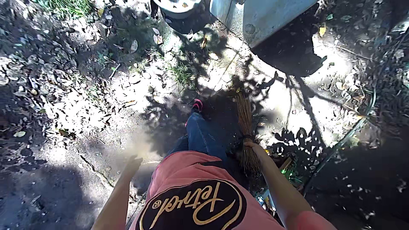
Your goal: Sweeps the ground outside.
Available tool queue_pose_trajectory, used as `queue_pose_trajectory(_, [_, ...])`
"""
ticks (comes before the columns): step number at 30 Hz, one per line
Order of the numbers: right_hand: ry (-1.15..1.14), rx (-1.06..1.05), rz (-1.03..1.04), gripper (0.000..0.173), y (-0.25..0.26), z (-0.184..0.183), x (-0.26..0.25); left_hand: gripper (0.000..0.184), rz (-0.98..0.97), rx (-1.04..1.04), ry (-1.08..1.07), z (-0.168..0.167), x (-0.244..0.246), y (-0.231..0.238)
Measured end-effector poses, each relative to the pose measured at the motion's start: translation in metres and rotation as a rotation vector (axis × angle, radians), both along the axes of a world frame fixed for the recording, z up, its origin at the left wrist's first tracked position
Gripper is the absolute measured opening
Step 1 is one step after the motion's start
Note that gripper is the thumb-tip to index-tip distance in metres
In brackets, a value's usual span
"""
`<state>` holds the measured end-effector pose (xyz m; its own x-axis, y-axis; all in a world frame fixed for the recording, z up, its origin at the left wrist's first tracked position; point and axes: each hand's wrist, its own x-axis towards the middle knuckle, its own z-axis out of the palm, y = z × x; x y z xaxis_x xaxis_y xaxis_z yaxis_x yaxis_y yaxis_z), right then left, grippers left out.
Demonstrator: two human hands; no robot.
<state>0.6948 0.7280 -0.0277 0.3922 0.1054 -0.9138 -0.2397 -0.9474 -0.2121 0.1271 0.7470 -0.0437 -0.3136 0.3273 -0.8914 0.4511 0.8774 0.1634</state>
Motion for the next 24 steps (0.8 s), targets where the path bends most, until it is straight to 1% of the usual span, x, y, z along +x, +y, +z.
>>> queue_pose_trajectory(2, [-0.002,0.021,0.067,0.033,0.010,-0.001,0.006,0.060,-0.102,-0.046,-0.034,0.000,0.008,0.005])
queue_pose_trajectory(4, [-0.003,0.032,0.196,0.046,0.022,0.005,0.008,0.059,-0.196,-0.079,-0.044,-0.002,0.014,0.013])
queue_pose_trajectory(6, [0.024,0.039,0.340,0.061,0.030,0.012,0.006,0.059,-0.249,-0.104,-0.050,-0.001,0.018,0.021])
queue_pose_trajectory(7, [0.058,0.036,0.390,0.065,0.034,0.016,0.003,0.059,-0.264,-0.114,-0.055,-0.001,0.019,0.026])
queue_pose_trajectory(8, [0.106,0.031,0.417,0.064,0.040,0.023,0.000,0.059,-0.274,-0.118,-0.059,0.000,0.019,0.033])
queue_pose_trajectory(9, [0.166,0.028,0.415,0.059,0.045,0.031,-0.005,0.059,-0.276,-0.111,-0.058,0.000,0.018,0.038])
queue_pose_trajectory(12, [0.372,0.003,0.373,0.038,0.070,0.044,-0.025,0.057,-0.231,-0.031,-0.040,0.004,0.013,0.050])
queue_pose_trajectory(14, [0.408,-0.042,0.521,0.029,0.102,0.032,-0.043,0.056,-0.191,0.022,-0.027,0.009,0.011,0.051])
queue_pose_trajectory(16, [0.342,-0.067,0.720,0.034,0.145,0.005,-0.065,0.055,-0.215,-0.003,-0.024,0.014,0.007,0.047])
queue_pose_trajectory(17, [0.285,-0.047,0.784,0.038,0.165,-0.009,-0.075,0.056,-0.272,-0.047,-0.028,0.015,0.003,0.041])
queue_pose_trajectory(19, [0.168,0.079,0.800,0.046,0.196,-0.037,-0.086,0.059,-0.444,-0.158,-0.043,0.015,-0.008,0.020])
queue_pose_trajectory(20, [0.113,0.157,0.789,0.052,0.202,-0.047,-0.086,0.060,-0.539,-0.223,-0.043,0.016,-0.012,0.000])
queue_pose_trajectory(22, [0.034,0.228,0.839,0.072,0.203,-0.058,-0.077,0.057,-0.673,-0.372,-0.002,0.023,-0.009,-0.057])
queue_pose_trajectory(23, [0.007,0.211,0.896,0.084,0.197,-0.056,-0.069,0.048,-0.663,-0.458,0.013,0.037,0.001,-0.087])
queue_pose_trajectory(24, [-0.005,0.169,0.943,0.094,0.188,-0.046,-0.060,0.043,-0.523,-0.491,0.039,0.051,0.010,-0.123])
